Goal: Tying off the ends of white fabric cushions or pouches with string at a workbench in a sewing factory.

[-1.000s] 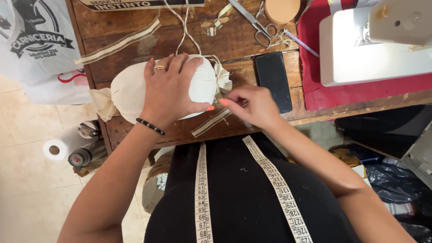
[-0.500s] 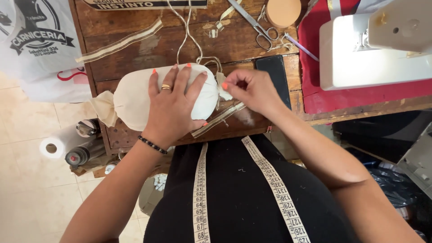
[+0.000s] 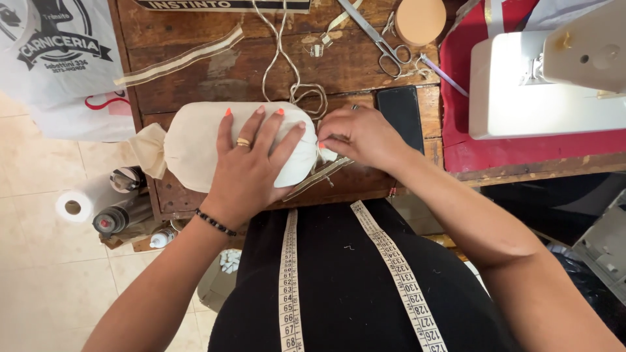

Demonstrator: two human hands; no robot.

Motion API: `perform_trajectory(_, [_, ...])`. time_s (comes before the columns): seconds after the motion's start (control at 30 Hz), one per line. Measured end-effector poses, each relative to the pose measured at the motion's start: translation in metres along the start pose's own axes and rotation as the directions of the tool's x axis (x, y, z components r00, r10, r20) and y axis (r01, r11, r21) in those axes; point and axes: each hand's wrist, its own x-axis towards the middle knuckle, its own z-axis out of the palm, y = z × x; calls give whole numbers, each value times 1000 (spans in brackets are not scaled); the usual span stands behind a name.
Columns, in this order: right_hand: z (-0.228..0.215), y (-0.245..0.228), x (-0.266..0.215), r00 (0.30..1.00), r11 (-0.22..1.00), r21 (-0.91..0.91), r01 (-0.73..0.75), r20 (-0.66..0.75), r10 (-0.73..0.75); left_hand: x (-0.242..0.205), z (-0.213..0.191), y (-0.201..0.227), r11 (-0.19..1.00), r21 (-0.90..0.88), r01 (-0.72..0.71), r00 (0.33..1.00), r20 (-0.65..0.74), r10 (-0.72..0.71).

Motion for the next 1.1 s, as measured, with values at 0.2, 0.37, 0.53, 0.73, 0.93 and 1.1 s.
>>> perform_trajectory(0.2, [19,27,13,948,761,568,-314,152,278,-14,12,-6,994,75,-83,993,-74,88])
perform_trajectory(0.37, [55,51,17,841,395,794,-463,254,477,-14,9,-14,990,49,-131,966,-217,138])
perform_trajectory(0.53, [70,59,8,749,255,814,-522,293,594,-20,8,-39,991,-68,-113,965,-244,93])
perform_trajectory(0.73, [47,11,-7,739,43,963,-267,176,650,-11,-16,-47,996,-84,5,974,-224,-24])
perform_trajectory(0.93, [38,-18,-23,898,808,563,-174,-246,365,7,-16,-41,980,184,81,996,-38,-76])
perform_trajectory(1.1, [35,-39,-16,858,908,-274,318,-324,-399,45,-7,-57,981,76,179,970,154,-189])
